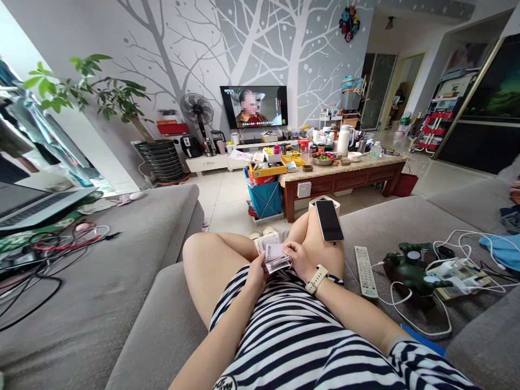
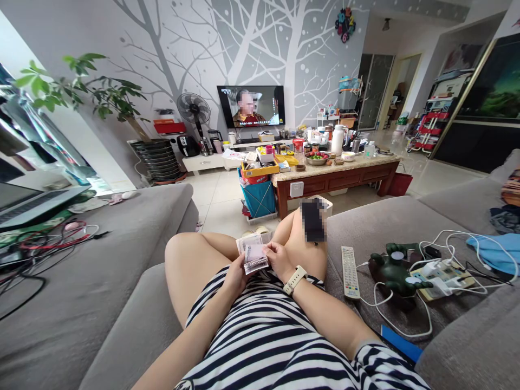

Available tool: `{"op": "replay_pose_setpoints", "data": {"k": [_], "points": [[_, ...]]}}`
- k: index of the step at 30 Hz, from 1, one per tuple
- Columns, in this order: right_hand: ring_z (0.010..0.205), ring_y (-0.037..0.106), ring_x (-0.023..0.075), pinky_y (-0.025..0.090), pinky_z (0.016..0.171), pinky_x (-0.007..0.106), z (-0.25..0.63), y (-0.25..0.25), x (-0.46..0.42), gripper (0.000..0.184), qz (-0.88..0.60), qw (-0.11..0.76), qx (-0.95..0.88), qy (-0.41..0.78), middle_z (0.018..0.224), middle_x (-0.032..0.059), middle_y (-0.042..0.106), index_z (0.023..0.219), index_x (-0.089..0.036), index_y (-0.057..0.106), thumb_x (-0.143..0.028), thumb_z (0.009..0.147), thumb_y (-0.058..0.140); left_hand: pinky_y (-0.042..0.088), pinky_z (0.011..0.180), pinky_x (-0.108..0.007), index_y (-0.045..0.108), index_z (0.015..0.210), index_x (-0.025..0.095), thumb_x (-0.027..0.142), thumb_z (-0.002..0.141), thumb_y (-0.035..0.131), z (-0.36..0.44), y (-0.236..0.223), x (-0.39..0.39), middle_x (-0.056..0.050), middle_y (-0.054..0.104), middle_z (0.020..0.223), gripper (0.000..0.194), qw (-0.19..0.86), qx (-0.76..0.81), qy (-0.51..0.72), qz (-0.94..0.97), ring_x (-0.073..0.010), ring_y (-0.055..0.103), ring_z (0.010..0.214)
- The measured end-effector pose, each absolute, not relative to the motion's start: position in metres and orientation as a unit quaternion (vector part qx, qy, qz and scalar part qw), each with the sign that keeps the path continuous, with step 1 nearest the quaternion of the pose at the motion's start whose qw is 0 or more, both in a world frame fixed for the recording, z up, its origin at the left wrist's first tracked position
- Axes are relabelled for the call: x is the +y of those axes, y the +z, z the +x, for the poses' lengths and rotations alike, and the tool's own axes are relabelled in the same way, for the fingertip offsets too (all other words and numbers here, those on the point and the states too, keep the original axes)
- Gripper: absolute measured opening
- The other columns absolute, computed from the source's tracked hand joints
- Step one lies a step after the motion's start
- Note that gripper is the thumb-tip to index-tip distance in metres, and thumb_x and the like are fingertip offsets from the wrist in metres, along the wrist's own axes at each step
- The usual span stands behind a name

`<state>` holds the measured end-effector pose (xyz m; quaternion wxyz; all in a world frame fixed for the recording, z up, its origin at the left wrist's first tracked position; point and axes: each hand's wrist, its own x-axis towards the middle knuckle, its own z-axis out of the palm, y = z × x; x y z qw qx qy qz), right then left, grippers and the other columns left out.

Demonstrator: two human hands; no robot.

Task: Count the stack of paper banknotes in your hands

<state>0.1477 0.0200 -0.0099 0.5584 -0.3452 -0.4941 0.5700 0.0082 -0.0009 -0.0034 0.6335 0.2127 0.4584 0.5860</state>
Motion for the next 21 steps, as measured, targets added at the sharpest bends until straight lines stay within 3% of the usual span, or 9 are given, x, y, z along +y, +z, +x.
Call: {"op": "replay_pose_setpoints", "data": {"k": [21], "points": [[0.049, 0.035, 0.0097, 0.027, 0.047, 0.024, 0.147, -0.018, 0.023, 0.033, -0.341, 0.555, -0.486, 0.583, 0.057, -0.0051, 0.043, 0.072, -0.019, 0.052, -0.049, 0.072, 0.066, 0.057, 0.085, -0.040, 0.068, 0.106, 0.007, 0.022, 0.089, 0.052, 0.009, -0.009, 0.003, -0.015, 0.076, 0.089, 0.028, 0.645, 0.428, 0.601, 0.199, -0.0281, 0.071, 0.094]]}}
